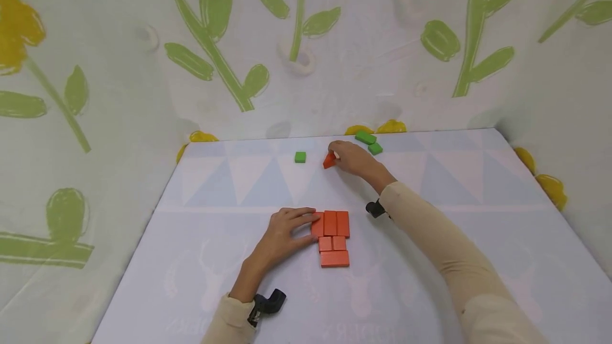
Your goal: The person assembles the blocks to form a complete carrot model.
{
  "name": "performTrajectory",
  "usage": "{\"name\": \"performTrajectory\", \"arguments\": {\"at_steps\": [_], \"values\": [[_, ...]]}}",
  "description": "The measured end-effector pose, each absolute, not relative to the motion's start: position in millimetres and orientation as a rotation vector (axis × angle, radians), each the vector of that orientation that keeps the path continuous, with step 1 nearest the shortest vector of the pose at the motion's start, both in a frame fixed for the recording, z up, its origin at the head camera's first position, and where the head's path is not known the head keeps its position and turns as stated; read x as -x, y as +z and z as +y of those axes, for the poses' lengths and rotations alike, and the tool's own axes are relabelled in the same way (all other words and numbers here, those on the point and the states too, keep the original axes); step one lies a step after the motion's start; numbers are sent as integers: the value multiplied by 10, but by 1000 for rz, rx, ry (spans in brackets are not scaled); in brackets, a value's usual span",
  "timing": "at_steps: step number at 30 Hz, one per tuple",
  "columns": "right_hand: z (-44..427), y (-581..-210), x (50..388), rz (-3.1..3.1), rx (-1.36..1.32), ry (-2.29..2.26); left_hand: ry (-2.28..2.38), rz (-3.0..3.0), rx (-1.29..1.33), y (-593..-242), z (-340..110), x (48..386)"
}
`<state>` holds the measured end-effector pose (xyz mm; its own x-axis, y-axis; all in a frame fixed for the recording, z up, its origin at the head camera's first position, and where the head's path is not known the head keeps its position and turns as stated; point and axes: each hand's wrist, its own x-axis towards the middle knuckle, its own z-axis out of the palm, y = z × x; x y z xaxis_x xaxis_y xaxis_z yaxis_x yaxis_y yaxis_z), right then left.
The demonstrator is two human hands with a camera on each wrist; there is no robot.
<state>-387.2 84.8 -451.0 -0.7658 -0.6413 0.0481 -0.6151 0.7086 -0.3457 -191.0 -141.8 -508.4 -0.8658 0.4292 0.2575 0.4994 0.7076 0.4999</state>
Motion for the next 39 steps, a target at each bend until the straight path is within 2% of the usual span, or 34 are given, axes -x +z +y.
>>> {"name": "performTrajectory", "arguments": {"at_steps": [13, 19, 27, 39], "values": [[1040, -4523, 3707, 2857, 1030, -507, -853, -2782, 756, -5105, -1392, 1866], [1125, -4395, 3507, 2892, 1076, -598, -844, -2785, 745, -5104, -1398, 1885], [1254, -4218, 3016, 2877, 1227, -751, -857, -2777, 759, -5122, -1396, 1893], [1389, -4211, 2177, 2865, 1411, -739, -872, -2791, 765, -5108, -1405, 1908]]}}
